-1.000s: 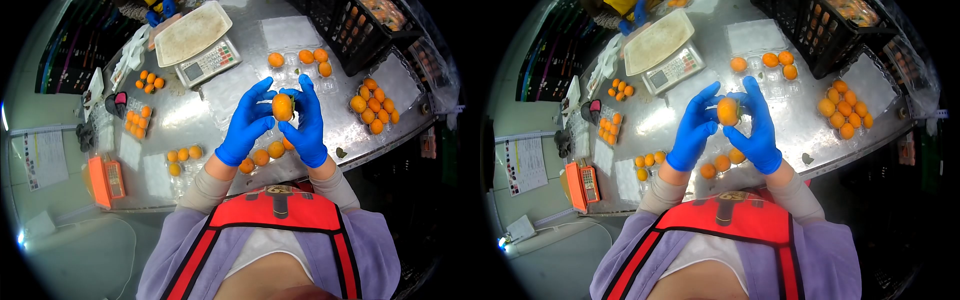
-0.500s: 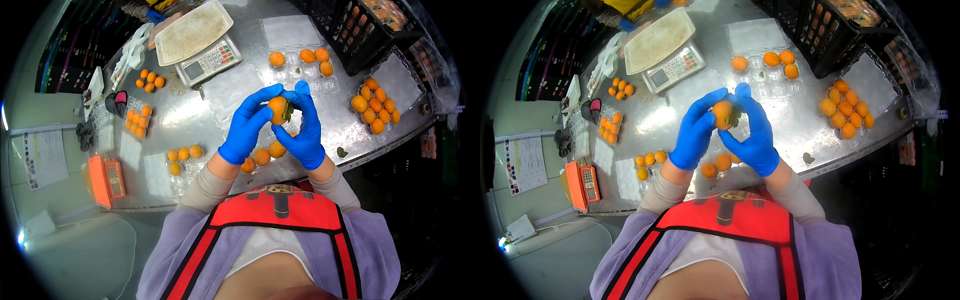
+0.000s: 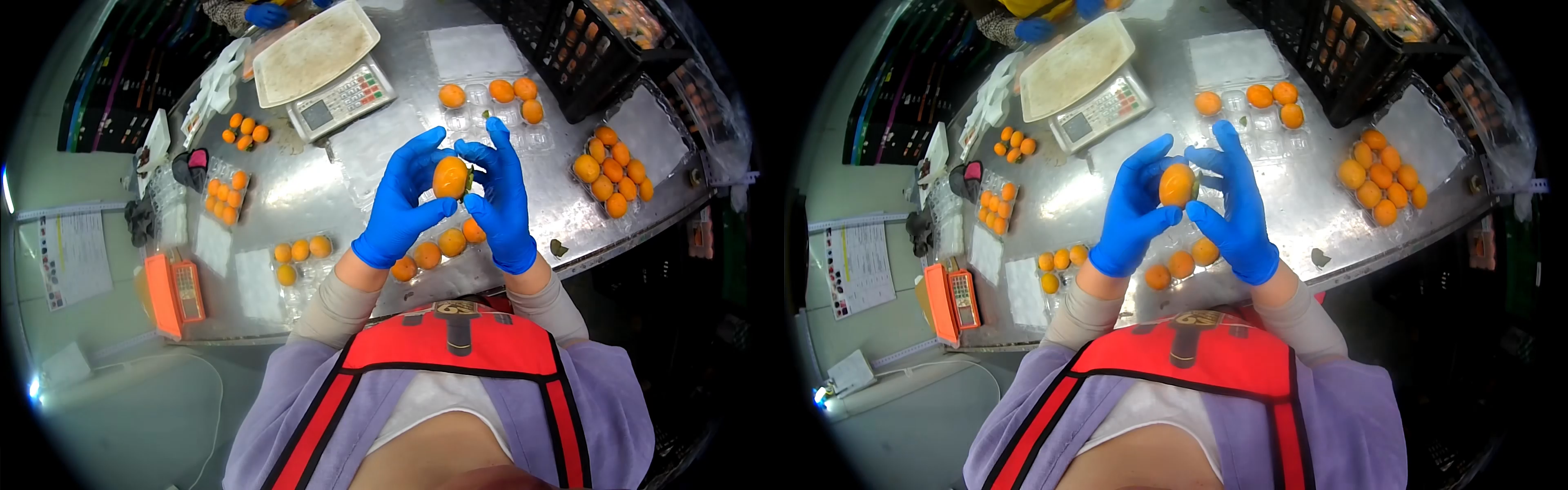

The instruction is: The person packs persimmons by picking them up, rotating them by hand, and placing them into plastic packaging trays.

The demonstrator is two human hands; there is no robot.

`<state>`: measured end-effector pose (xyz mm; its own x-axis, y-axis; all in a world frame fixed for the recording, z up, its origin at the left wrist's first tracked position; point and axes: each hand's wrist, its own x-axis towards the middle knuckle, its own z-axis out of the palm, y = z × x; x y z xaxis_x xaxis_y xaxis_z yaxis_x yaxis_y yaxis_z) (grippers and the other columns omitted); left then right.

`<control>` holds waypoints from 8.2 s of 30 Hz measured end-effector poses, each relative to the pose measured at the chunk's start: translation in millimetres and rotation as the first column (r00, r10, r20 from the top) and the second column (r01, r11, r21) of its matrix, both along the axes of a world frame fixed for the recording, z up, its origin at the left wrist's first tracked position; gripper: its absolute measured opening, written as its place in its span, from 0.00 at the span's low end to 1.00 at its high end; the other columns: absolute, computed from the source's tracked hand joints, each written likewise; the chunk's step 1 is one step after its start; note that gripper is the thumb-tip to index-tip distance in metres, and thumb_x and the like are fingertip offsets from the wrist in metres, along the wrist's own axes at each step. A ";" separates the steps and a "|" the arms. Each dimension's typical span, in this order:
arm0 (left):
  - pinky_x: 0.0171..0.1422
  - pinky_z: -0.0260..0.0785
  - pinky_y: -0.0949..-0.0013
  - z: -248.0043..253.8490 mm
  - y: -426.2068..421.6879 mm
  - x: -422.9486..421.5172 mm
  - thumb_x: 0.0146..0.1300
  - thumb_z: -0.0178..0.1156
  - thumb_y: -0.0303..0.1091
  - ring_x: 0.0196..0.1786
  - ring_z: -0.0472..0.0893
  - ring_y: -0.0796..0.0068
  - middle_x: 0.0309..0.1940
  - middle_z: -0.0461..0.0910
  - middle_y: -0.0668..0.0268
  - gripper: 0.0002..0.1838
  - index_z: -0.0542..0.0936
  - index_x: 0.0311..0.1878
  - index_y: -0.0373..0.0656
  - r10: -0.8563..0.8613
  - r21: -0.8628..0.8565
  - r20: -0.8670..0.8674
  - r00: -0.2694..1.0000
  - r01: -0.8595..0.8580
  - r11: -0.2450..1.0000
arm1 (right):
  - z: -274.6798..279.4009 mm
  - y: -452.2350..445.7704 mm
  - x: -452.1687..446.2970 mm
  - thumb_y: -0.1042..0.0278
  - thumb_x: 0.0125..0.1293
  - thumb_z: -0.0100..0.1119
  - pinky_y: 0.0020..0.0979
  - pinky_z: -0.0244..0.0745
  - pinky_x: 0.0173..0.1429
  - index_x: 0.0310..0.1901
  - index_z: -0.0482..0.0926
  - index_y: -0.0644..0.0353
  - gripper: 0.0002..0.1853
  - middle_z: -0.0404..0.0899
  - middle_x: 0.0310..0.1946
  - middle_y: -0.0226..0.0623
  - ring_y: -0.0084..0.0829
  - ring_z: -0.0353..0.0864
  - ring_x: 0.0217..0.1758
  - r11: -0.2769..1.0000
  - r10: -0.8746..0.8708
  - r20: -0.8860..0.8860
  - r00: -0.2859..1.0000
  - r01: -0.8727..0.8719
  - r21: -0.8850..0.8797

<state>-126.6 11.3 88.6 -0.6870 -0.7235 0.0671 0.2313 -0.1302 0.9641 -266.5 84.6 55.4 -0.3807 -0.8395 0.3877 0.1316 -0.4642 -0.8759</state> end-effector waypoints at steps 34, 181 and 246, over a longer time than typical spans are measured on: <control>0.71 0.60 0.59 -14.5 7.7 0.5 0.47 0.66 0.16 0.66 0.69 0.64 0.69 0.61 0.58 0.41 0.61 0.66 0.41 0.066 -0.517 0.120 0.991 0.005 0.856 | -1.0 2.5 -2.7 0.59 0.73 0.46 0.28 0.69 0.58 0.69 0.59 0.60 0.27 0.78 0.46 0.34 0.25 0.75 0.52 0.988 -0.049 0.271 0.961 0.006 0.156; 0.63 0.66 0.64 -3.7 -4.2 8.3 0.50 0.70 0.27 0.59 0.74 0.69 0.59 0.72 0.63 0.34 0.69 0.63 0.44 0.109 -0.374 0.111 0.988 -0.060 0.925 | 4.8 -5.4 13.6 0.75 0.59 0.58 0.33 0.66 0.64 0.65 0.62 0.65 0.31 0.64 0.66 0.45 0.34 0.68 0.66 1.000 -0.006 -0.029 1.000 0.006 -0.020; 0.66 0.63 0.62 -18.7 -28.6 29.4 0.46 0.67 0.21 0.63 0.72 0.62 0.66 0.66 0.55 0.39 0.64 0.65 0.40 0.400 -0.772 0.157 0.903 -0.140 0.620 | -5.8 -27.7 23.2 0.75 0.60 0.57 0.30 0.67 0.60 0.70 0.56 0.63 0.36 0.66 0.64 0.39 0.29 0.74 0.59 0.989 -0.004 -0.031 1.000 0.008 0.147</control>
<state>-97.2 -17.3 69.9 -0.5459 -0.6782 0.4921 -0.1648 0.6627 0.7305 -243.4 57.0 49.6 -0.3758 -0.8860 0.2715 0.1010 -0.3304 -0.9384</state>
